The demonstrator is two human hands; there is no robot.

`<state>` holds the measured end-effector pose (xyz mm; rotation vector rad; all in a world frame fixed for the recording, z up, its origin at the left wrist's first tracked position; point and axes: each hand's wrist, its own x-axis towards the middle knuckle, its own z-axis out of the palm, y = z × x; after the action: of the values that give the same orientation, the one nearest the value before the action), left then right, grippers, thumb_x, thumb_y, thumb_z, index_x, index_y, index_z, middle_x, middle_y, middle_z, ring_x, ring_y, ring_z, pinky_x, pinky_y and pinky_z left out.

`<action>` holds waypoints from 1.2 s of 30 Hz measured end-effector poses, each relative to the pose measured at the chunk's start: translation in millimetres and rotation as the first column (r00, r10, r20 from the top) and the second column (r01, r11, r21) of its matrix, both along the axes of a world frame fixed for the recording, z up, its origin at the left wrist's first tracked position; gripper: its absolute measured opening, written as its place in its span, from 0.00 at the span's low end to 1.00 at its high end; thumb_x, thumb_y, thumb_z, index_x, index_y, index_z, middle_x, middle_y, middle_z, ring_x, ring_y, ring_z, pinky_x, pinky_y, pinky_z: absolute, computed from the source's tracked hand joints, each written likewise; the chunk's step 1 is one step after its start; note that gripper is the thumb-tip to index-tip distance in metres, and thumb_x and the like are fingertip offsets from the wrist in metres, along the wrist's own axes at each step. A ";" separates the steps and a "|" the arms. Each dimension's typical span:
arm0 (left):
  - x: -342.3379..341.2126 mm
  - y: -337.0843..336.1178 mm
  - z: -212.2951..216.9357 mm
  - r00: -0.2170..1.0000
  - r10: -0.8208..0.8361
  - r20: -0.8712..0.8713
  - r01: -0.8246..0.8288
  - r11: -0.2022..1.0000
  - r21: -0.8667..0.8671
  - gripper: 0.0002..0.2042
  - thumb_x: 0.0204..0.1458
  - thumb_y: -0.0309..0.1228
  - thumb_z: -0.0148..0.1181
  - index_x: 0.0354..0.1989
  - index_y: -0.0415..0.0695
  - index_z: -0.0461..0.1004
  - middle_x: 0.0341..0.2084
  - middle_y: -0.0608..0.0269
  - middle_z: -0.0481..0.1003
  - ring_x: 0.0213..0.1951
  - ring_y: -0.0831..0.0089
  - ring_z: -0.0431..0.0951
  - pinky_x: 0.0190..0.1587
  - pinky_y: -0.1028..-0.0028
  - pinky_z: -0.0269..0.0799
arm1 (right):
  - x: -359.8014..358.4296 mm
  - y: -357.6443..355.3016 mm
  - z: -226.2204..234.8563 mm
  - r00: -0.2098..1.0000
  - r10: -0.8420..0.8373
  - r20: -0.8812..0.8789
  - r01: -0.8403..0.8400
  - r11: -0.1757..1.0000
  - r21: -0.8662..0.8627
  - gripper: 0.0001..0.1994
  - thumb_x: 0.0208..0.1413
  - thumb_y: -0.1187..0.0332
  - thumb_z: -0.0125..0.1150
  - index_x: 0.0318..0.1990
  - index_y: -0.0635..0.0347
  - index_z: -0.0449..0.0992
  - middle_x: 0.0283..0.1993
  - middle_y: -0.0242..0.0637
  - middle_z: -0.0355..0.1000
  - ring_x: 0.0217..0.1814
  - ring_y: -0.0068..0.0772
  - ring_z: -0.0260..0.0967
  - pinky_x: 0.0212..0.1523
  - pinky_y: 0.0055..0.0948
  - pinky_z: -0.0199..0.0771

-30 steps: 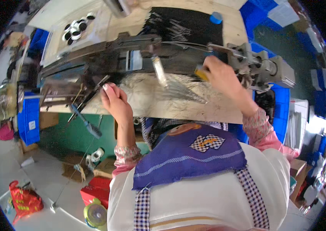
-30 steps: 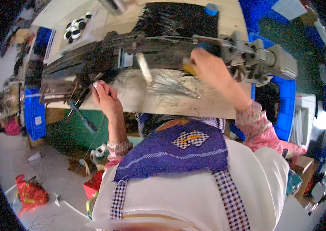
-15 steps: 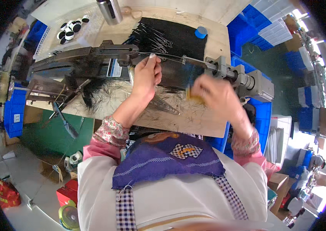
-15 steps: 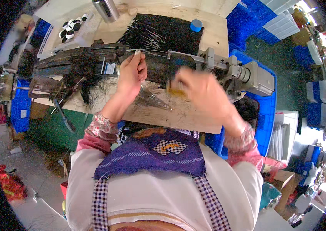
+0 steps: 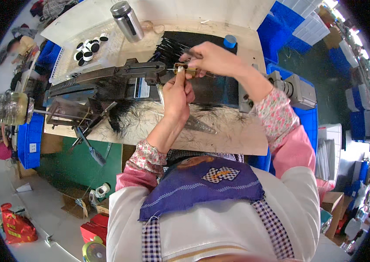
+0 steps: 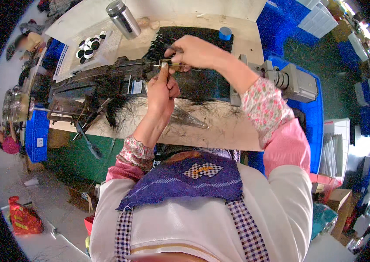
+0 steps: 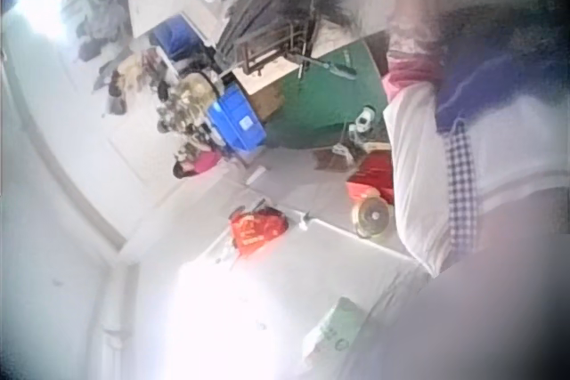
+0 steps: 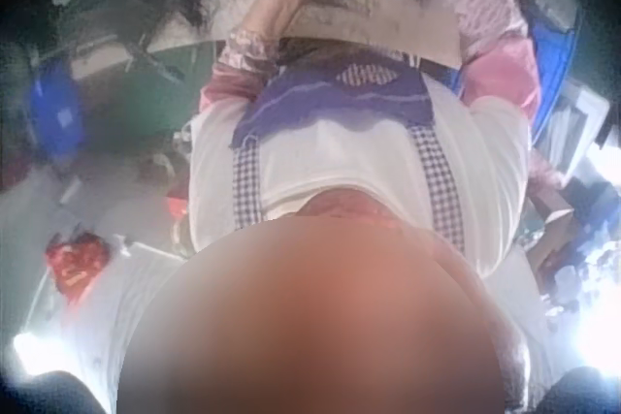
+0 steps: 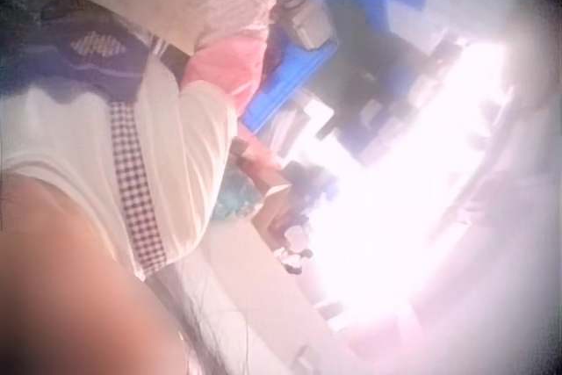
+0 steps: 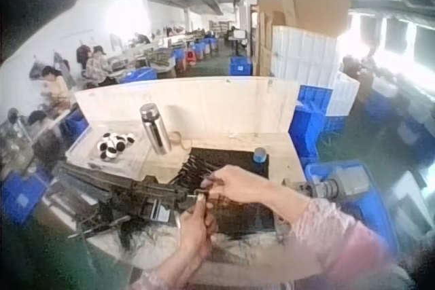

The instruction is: Manually arranging and brushing bundles of hair to manufacture false eyelashes at a workstation.

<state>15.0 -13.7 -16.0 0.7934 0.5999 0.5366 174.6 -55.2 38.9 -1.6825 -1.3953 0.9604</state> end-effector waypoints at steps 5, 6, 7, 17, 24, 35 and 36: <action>0.0 11.9 -12.8 0.994 -0.091 -0.058 0.096 0.990 0.101 0.22 0.62 0.49 0.41 0.40 0.40 0.69 0.25 0.62 0.72 0.25 0.75 0.72 0.27 0.76 0.68 | 12.2 14.0 7.3 0.978 -0.030 -0.205 -0.015 0.977 -0.213 0.16 0.59 0.71 0.55 0.52 0.69 0.68 0.34 0.45 0.75 0.28 0.29 0.73 0.29 0.26 0.74; 6.1 8.3 -11.5 0.986 -0.131 0.105 0.136 0.990 -0.037 0.26 0.61 0.53 0.40 0.46 0.38 0.66 0.36 0.56 0.71 0.38 0.70 0.72 0.41 0.70 0.68 | 16.4 15.8 2.3 0.984 0.013 -0.177 -0.053 0.972 -0.227 0.16 0.59 0.70 0.55 0.52 0.67 0.69 0.35 0.45 0.75 0.28 0.29 0.73 0.29 0.26 0.74; 10.0 6.5 -6.9 0.954 -0.141 0.266 0.190 0.968 -0.167 0.32 0.59 0.57 0.39 0.53 0.36 0.62 0.46 0.51 0.70 0.51 0.65 0.71 0.55 0.65 0.67 | 18.4 18.2 2.4 0.987 0.061 -0.150 -0.096 0.966 -0.241 0.16 0.59 0.69 0.54 0.52 0.65 0.70 0.36 0.45 0.75 0.28 0.29 0.73 0.29 0.26 0.74; -9.0 20.0 10.9 0.857 0.081 0.509 0.247 0.802 -0.543 0.38 0.58 0.59 0.38 0.56 0.28 0.55 0.55 0.43 0.62 0.61 0.54 0.59 0.65 0.61 0.55 | -42.2 -19.2 14.5 0.636 -0.165 0.753 -0.138 0.937 0.322 0.15 0.46 0.68 0.58 0.44 0.58 0.73 0.36 0.45 0.66 0.43 0.49 0.68 0.42 0.42 0.71; -19.7 10.6 11.3 0.854 0.074 0.515 0.173 0.894 -0.413 0.33 0.60 0.57 0.37 0.55 0.34 0.59 0.54 0.51 0.64 0.59 0.62 0.62 0.65 0.65 0.54 | -18.6 -8.7 5.7 0.770 -0.221 0.599 -0.020 0.929 0.369 0.07 0.47 0.68 0.59 0.36 0.54 0.79 0.30 0.33 0.70 0.36 0.36 0.70 0.41 0.38 0.65; -18.2 19.1 9.0 0.888 0.015 0.460 0.176 0.913 -0.368 0.33 0.59 0.57 0.40 0.54 0.34 0.59 0.56 0.51 0.62 0.61 0.62 0.60 0.66 0.65 0.52 | -19.5 -8.9 12.1 0.669 -0.173 0.723 -0.094 0.945 0.313 0.08 0.45 0.70 0.60 0.35 0.51 0.80 0.29 0.33 0.70 0.38 0.35 0.71 0.45 0.39 0.63; -18.7 19.2 9.4 0.885 0.032 0.464 0.178 0.898 -0.402 0.33 0.59 0.57 0.40 0.54 0.33 0.59 0.56 0.51 0.62 0.61 0.62 0.60 0.66 0.65 0.52 | -18.8 -10.7 12.0 0.678 -0.157 0.718 -0.097 0.949 0.300 0.08 0.45 0.70 0.61 0.35 0.51 0.79 0.30 0.34 0.70 0.39 0.36 0.70 0.45 0.39 0.63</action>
<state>-3.7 5.5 -6.6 0.2404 0.2255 0.4729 155.8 -65.9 50.9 -1.9080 -1.8935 -0.0489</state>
